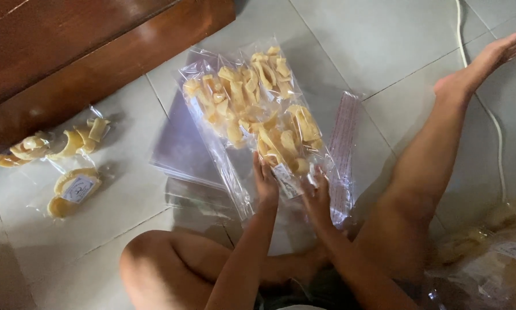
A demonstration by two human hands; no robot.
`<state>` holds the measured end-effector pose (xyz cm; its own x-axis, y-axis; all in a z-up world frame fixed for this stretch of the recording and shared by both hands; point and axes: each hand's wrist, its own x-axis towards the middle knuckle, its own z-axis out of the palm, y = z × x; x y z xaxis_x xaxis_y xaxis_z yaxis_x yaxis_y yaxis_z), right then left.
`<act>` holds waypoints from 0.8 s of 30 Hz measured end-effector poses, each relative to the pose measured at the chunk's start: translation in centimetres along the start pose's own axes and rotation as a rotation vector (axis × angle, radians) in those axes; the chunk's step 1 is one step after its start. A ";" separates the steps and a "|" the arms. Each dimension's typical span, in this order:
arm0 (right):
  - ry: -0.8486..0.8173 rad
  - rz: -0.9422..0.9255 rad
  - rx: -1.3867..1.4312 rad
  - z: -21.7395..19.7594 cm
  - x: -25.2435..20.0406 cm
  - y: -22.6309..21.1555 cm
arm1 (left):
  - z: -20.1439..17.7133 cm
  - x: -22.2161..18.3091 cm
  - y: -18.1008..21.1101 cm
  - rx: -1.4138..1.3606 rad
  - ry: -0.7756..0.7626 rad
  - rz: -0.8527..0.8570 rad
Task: The person is sitting on the floor, picking up individual pieces of dried snacks and placing them into clear plastic bags for packaging.
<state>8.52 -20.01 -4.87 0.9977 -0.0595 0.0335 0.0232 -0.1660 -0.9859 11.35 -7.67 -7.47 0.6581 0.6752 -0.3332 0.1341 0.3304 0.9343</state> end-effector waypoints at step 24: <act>-0.103 -0.350 -0.288 4.1 3.2 -2.9 | -3.5 0.3 -0.7 0.162 -0.333 0.211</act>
<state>11.89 -15.69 -2.61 0.9345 0.1443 0.3255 0.3556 -0.4265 -0.8316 8.86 -5.36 -8.65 0.8836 0.4578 -0.0983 0.0682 0.0820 0.9943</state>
